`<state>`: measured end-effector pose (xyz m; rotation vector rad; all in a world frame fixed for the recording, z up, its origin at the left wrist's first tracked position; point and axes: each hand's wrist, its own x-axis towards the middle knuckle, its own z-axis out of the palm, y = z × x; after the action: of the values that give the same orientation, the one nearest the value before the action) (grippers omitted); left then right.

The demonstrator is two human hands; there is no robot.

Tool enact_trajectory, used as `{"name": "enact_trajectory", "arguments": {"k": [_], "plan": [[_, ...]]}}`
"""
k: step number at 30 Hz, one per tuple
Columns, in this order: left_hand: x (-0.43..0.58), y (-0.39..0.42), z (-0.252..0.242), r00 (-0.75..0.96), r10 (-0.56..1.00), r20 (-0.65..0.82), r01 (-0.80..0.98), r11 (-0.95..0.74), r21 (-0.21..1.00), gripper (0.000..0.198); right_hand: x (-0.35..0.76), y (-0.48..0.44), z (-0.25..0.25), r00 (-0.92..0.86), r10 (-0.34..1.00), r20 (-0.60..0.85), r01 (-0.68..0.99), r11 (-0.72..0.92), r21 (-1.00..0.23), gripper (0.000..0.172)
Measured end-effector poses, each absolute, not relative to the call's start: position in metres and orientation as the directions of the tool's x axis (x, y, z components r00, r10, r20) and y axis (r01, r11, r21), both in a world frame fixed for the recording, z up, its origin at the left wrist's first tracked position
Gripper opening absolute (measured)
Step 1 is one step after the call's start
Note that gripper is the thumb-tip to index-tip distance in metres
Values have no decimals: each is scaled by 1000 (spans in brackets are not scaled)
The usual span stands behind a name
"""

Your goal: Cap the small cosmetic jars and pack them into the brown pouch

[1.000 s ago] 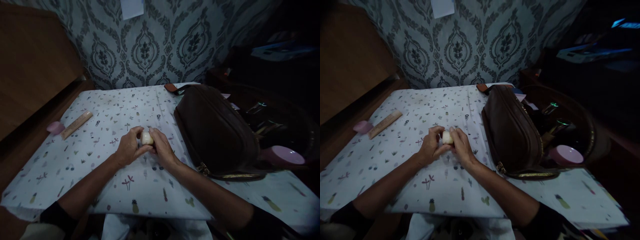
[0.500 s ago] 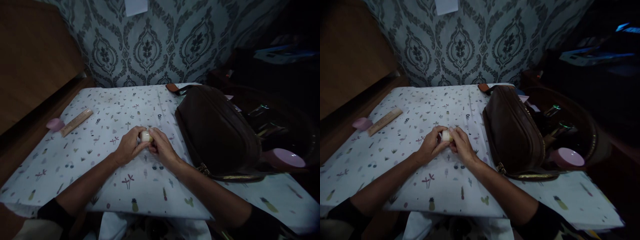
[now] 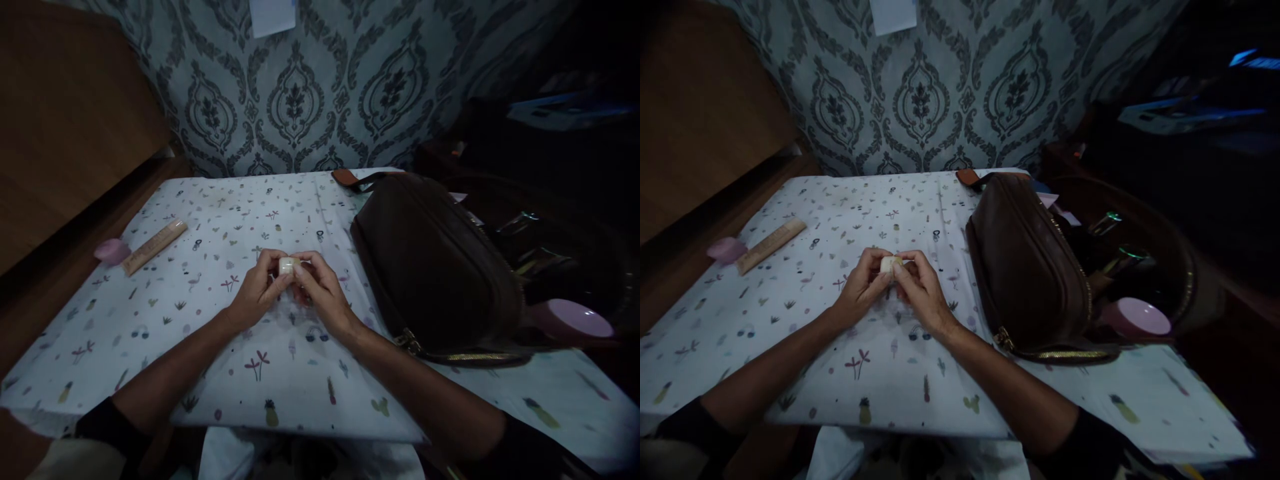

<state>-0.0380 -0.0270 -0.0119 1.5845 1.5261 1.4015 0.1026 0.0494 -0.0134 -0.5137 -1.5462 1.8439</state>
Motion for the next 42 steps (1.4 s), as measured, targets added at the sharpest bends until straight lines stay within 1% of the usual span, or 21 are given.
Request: {"name": "enact_trajectory", "arguments": {"k": [2, 4, 6, 8, 10, 14, 16, 19, 22, 25, 30, 33, 35, 37, 39, 42], "plan": [[-39, -27, -15, -173, 921, 350, 440, -246, 864, 33, 102, 49, -12, -721, 690, 70, -241, -155, -958, 45], [-41, -27, -18, -157, 901, 405, 526, -271, 806, 33, 101, 49, -12, -729, 683, 31, -242, -216, -946, 47], [-42, -27, -19, -141, 886, 443, 577, -290, 763, 34, 100, 50, -13, -726, 688, 12, -243, -239, -940, 48], [-42, -26, -18, -143, 885, 444, 565, -295, 770, 34, 100, 51, -14, -720, 694, 26, -249, -224, -942, 47], [-41, -26, -16, -151, 901, 407, 488, -290, 823, 33, 101, 52, -15, -721, 690, 63, -253, -176, -951, 46], [-39, -25, -11, -165, 931, 324, 283, -270, 920, 37, 101, 51, -15, -705, 687, 176, -261, -21, -965, 46], [-38, -25, -9, -199, 938, 285, 241, -235, 942, 42, 101, 50, -15, -681, 697, 226, -253, 66, -965, 40], [-37, -26, -8, -228, 953, 200, 194, -156, 968, 49, 103, 48, -13, -640, 711, 290, -197, 213, -957, 33], [-36, -25, -9, -207, 970, 127, 108, -107, 988, 52, 104, 46, -12, -600, 722, 345, -127, 340, -932, 33], [-37, -23, -12, -172, 982, 79, 28, -75, 997, 54, 105, 47, -13, -569, 725, 389, -87, 417, -905, 32], [-38, -20, -13, -159, 987, 21, -24, -25, 999, 62, 105, 49, -16, -517, 711, 476, -37, 537, -843, 26], [-36, -22, -10, -152, 987, 57, 15, -55, 998, 62, 105, 50, -18, -492, 658, 569, -9, 650, -760, 23], [-35, -24, -10, -135, 988, 80, 37, -76, 996, 57, 106, 51, -19, -495, 628, 600, 3, 692, -722, 24], [-33, -26, -11, -129, 989, 68, 24, -65, 998, 53, 106, 52, -20, -510, 618, 599, 11, 700, -714, 28], [-33, -25, -15, -116, 993, 34, -45, -40, 998, 51, 106, 54, -22, -526, 618, 585, 13, 693, -721, 33], [-35, -22, -21, -62, 998, -23, -171, 12, 985, 55, 105, 55, -24, -538, 612, 579, 0, 687, -726, 37]]}}
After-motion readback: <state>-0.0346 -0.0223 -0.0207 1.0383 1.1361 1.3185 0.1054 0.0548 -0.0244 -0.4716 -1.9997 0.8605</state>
